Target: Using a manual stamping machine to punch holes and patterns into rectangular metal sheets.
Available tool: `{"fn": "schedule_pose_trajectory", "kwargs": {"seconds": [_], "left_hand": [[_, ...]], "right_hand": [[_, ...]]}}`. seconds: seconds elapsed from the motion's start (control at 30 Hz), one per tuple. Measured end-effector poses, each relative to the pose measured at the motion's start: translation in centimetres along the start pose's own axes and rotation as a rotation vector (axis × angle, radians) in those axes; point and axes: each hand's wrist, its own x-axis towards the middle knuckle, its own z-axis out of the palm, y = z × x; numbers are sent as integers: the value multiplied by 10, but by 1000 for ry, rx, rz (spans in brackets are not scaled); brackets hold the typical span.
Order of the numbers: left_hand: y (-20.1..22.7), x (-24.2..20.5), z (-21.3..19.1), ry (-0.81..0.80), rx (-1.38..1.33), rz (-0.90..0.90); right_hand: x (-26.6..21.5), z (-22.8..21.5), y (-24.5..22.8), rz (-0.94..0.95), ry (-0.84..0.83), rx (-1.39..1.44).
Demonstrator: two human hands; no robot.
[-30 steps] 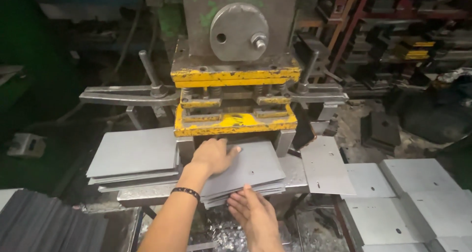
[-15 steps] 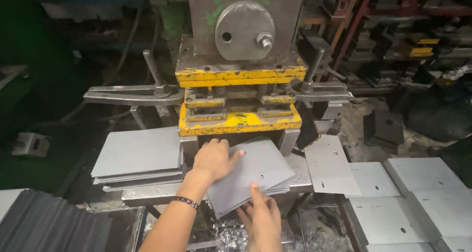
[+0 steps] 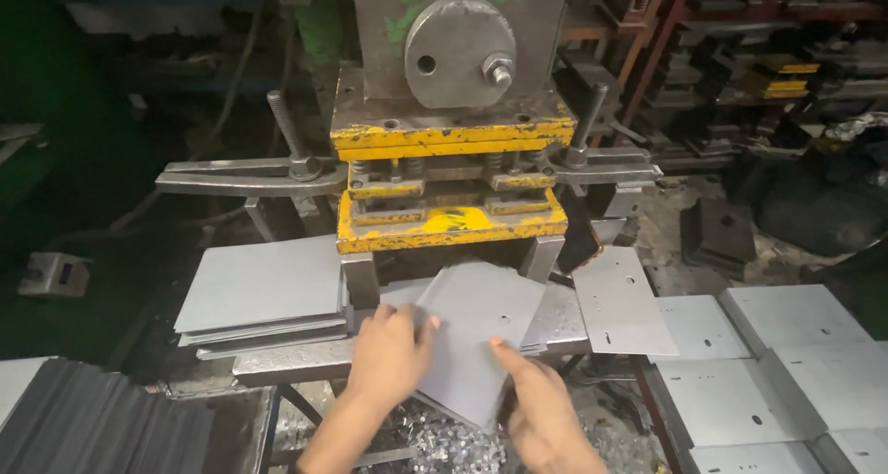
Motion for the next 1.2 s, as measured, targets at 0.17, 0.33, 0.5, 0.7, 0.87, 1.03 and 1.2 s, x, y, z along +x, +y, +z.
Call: {"fn": "schedule_pose_trajectory", "kwargs": {"seconds": [0.17, 0.33, 0.5, 0.7, 0.87, 1.03, 1.2], "left_hand": [[5, -34, -8, -62, -76, -15], [1, -66, -6, -121, -244, -49], [-92, -89, 104, -70, -961, -373], [-48, -84, 67, -468, -1319, -791], [-7, -77, 39, -520, -1329, -876], [6, -81, 21, -437, -1422, -625], [15, -69, -11, -434, -1181, -290]], "right_hand": [[-8, -3, -22, 56, 14, -178], [-10, -5, -47, 164, -52, -324], [-10, -5, -66, 293, 35, -459], [-1, -21, -68, 300, -117, -453], [-22, 2, -70, 308, -42, -499], [-48, 18, -71, 236, 31, -486], [-34, -3, -62, -93, -40, -407]]}}
